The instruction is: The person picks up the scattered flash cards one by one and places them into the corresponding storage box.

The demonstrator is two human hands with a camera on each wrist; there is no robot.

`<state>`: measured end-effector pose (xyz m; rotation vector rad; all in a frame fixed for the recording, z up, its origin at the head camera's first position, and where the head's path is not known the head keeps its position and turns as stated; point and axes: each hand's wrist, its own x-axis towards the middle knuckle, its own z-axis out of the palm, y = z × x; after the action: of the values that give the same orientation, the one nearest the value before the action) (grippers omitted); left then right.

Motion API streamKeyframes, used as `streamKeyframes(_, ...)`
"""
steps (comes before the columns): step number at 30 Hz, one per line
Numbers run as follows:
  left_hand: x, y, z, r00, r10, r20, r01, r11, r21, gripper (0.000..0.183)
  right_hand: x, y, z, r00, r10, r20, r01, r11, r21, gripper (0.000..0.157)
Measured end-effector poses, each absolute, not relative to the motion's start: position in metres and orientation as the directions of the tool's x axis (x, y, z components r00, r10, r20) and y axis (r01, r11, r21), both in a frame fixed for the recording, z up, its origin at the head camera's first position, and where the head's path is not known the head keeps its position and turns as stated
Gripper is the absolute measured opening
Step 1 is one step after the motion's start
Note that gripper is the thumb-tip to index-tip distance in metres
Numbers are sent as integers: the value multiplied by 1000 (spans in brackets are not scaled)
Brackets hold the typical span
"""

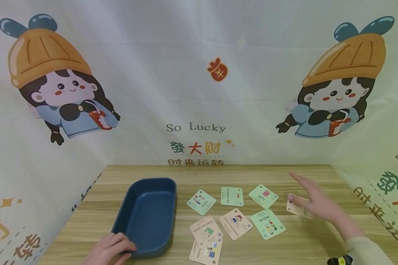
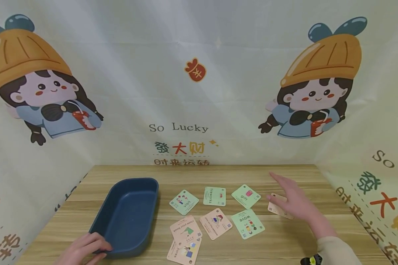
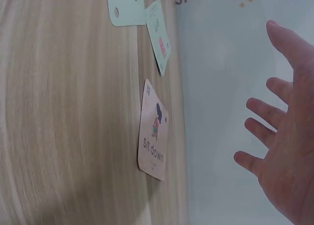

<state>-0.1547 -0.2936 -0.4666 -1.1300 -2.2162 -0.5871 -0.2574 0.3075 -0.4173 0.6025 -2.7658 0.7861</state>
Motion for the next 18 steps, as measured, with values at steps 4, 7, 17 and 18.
streamKeyframes(4, -154, -294, -468, -475, 568, 673, 824, 555, 114, 4, -261, 312, -420, -926, -282, 252, -374, 778, -504, 80)
streamKeyframes(7, -151, -293, -468, -490, 558, 670, 817, 562, 129, 5, -263, 316, -424, -932, -263, 250, -358, 774, -522, 79)
streamKeyframes(17, -148, -293, -470, -477, 541, 693, 812, 572, 112, 6, -265, 326, -440, -947, -210, 244, -313, 780, -543, 74)
streamKeyframes(18, -148, -293, -471, -470, 538, 700, 814, 570, 109, 10, -265, 327, -442, -949, -205, 240, -306, 783, -542, 73)
